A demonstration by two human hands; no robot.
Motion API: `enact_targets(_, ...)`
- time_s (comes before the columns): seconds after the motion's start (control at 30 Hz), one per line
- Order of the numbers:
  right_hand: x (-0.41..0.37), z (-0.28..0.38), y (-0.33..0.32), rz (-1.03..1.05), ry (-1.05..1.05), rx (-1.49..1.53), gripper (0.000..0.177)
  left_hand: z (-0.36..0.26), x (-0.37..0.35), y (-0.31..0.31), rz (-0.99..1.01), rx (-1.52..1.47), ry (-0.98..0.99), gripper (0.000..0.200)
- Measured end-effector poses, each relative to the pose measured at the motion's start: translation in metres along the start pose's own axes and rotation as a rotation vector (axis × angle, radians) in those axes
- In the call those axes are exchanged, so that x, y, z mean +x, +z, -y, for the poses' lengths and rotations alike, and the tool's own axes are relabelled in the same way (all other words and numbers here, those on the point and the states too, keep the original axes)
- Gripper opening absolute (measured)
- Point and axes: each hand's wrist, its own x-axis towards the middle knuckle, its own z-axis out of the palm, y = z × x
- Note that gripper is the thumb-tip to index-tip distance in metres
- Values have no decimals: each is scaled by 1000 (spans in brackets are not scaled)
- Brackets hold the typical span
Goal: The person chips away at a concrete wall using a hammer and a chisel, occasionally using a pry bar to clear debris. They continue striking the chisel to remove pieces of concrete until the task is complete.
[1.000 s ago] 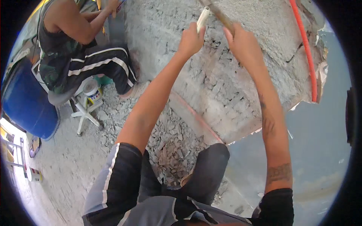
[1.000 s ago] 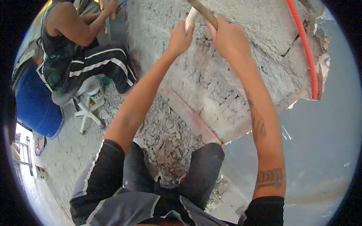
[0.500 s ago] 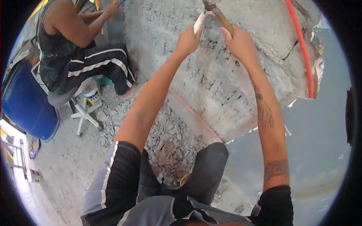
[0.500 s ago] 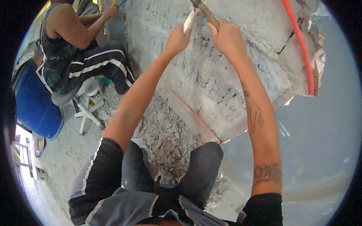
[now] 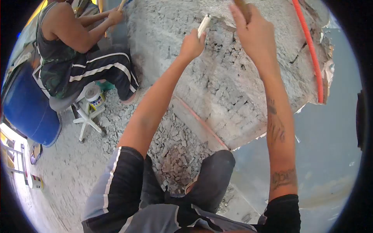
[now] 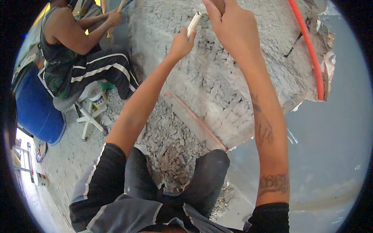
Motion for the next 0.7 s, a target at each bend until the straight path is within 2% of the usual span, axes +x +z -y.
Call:
enact_targets(0.07, -10, 7, 5, -414, -78, 408, 48, -2, -1, -2, -9, 14, -4, 42)
enact_targets(0.13, -13, -33, 52, -403, -90, 434, 46, -2, -1, 0, -20, 13, 13, 42)
enact_targets(0.17, -10, -68, 87, -173, -57, 160, 47, -1, -2, 0, -35, 8, 23, 42)
enact_targets(0.2, -14, -64, 88, 65, -21, -113, 49, 2, -4, 1, -23, 11, 13, 42)
enact_targets(0.27, -13, -66, 79, 159, 29, -80, 48, 7, -1, 5, -72, -26, 73, 44)
enact_targets(0.33, -6, -40, 45, 255, 56, -58, 47, 6, 0, 1, -47, -19, 43, 45)
enact_targets(0.4, -6, -13, 16, 109, 71, 44, 46, 3, 2, -2, -25, -3, 28, 46)
enact_targets(0.43, -10, 0, 10, 107, 66, 46, 46, 2, 1, -3, -12, 9, -1, 46)
enact_targets(0.5, -15, 20, 3, -238, 1, 300, 41, 0, 3, -5, -7, 22, -28, 47)
enact_targets(0.53, -15, 5, 19, -240, 1, 300, 41, 2, 4, -4, 8, 19, -29, 48)
enact_targets(0.6, -12, -58, 79, -77, -20, 46, 53, 5, 0, -4, 21, 19, -23, 49)
enact_targets(0.63, -4, -82, 91, 264, 114, -17, 55, 5, 1, -4, 18, 34, -34, 49)
enact_targets(0.67, 4, -74, 76, 247, 116, -19, 55, 3, 5, -4, 19, 46, -43, 49)
enact_targets(0.7, 12, -57, 48, 294, 209, 24, 55, -2, 9, -7, 17, 42, -38, 49)
